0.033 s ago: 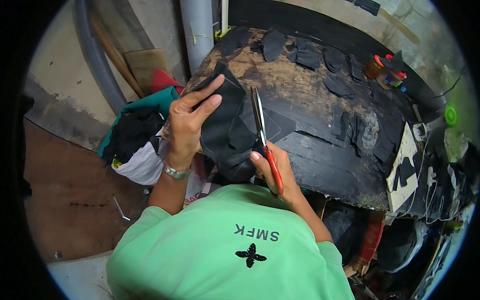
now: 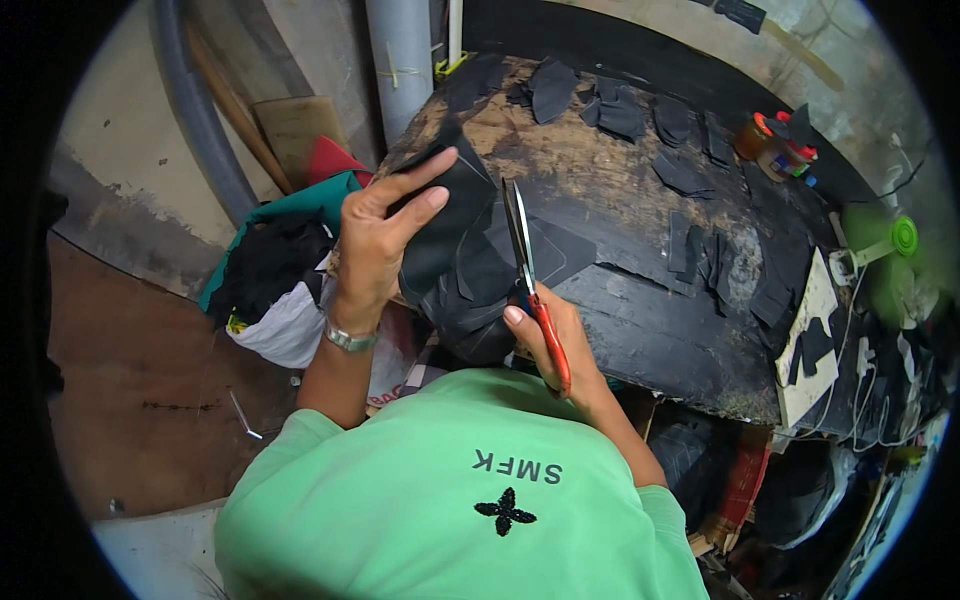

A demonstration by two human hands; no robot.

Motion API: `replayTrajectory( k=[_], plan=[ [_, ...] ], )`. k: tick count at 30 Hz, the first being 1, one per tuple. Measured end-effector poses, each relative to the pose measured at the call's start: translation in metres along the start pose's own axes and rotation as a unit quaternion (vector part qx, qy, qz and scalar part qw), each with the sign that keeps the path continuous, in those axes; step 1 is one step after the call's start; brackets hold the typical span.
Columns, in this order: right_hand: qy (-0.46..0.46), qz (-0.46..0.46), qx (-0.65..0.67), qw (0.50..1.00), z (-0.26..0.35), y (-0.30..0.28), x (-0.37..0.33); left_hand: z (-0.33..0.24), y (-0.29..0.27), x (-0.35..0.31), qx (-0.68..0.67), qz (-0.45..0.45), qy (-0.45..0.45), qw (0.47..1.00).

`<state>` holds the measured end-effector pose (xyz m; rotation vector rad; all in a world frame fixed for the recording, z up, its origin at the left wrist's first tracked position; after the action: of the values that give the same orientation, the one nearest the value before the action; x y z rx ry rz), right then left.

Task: The person uses red-handled scissors to cut black rubber pieces along pre-drawn outlines on a workbench. They repeatedly reposition the rubber sheet, cut along the marked lines, and place the cut pieces on the table. The process continues throughout the clip with multiple pieces being cut and set aside.

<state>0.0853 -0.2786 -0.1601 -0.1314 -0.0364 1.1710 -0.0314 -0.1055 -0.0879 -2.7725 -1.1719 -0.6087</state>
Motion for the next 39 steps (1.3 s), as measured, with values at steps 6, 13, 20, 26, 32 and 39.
replayTrajectory(
  k=[6, 13, 20, 26, 32, 39],
  plan=[
    [-0.01, 0.013, -0.069, 0.998, 0.012, -0.002, 0.004, -0.017, -0.01, 0.015, 0.08, 0.11, 0.035, 0.99],
    [-0.014, 0.013, -0.112, 0.993, 0.017, 0.0, 0.007, -0.026, -0.014, 0.014, 0.114, 0.141, 0.027, 0.983],
    [-0.007, 0.008, -0.088, 0.996, 0.018, 0.0, 0.006, -0.023, -0.014, 0.016, 0.146, 0.176, 0.086, 0.97],
    [-0.003, 0.012, -0.093, 0.996, 0.015, -0.003, 0.004, -0.026, -0.017, 0.018, 0.152, 0.188, 0.087, 0.966],
    [-0.012, 0.002, -0.055, 0.998, 0.016, -0.003, -0.001, -0.027, -0.018, 0.019, 0.163, 0.189, 0.09, 0.964],
    [0.034, -0.01, -0.045, 0.998, 0.013, 0.0, -0.005, -0.03, -0.019, 0.021, 0.172, 0.194, 0.097, 0.961]
  ],
)
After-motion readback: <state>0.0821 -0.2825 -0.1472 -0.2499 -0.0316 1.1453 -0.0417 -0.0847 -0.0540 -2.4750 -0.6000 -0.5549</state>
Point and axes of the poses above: each hand's wrist, its own x-axis towards the middle knuckle, its own y-axis out of the palm, z = x × y, the point moved 1 cm from there along x, towards the middle knuckle, and after that the axes turned 2 degrees about -x, right-handed, at the moved point
